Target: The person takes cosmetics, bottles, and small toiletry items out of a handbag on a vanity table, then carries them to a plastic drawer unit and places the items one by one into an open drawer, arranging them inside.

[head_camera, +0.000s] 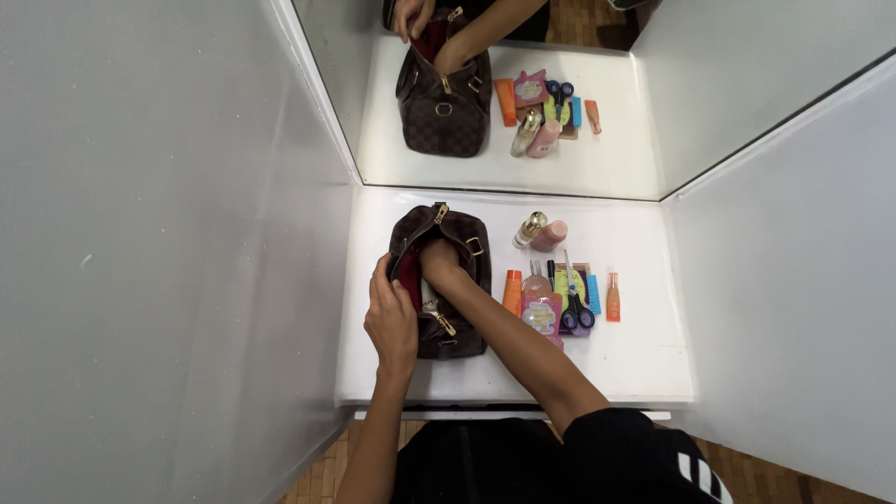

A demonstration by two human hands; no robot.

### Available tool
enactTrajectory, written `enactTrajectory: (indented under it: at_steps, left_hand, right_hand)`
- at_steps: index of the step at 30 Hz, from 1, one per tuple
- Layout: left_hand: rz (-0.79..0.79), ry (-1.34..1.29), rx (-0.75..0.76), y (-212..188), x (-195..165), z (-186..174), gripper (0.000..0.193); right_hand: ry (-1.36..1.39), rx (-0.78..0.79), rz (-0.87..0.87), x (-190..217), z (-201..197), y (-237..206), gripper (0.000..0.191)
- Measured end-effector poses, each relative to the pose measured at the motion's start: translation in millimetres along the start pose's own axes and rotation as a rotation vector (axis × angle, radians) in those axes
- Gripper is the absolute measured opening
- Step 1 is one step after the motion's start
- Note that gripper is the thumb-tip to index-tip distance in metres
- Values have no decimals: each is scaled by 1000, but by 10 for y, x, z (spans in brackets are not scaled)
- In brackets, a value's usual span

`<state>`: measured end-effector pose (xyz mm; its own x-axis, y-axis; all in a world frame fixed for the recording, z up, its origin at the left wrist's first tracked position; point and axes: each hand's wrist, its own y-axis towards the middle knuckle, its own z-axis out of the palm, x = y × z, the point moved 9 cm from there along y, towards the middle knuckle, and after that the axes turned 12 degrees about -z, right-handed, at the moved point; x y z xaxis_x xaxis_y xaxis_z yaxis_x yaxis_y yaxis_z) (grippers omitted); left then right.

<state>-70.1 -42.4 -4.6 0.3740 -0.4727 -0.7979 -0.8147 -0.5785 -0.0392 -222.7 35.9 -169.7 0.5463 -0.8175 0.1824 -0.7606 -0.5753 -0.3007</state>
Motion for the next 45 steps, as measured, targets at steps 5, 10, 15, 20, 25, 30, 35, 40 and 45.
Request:
enactTrajectory:
  at_steps: [5,10,15,20,25,30,35,40,45]
  left_hand:
    - [42,-36,-26,-20,-70,25,40]
    - [70,-20,-49,-76,-183,15,37]
    - [-13,-20,-15,-103,-242,67,33]
    - [84,-5,-58,-181,-427,153,30]
    - [92,1,-69,-168,-421,206,29]
    - [4,30,-31,-144,-342,261,29]
    - [36,0,-49,-150,-362,211,28]
    - [14,-35,-42,-140,-278,170,28]
    - [17,-101,36,-74,-199,164,30]
  right_hand:
    - [171,-341,-35,267,-901,-869,38]
    - [586,-762,-220,247,-1809,-2166,41]
    - [769,-1057,53,-831,-1644,-2982,41]
    - [1130,-1251,396,-2088,-625,-3551,36]
    - [744,-1174,732,-2789,78,-3981,33]
    - [767,-1281,848,-3125,565,-4092,36]
    - [487,-1130,816,-3055,497,-3946,32]
    - [169,-1149,434,-2268,-403,-3480,20]
    - [770,-958,-41,-949,-1046,-2494,26]
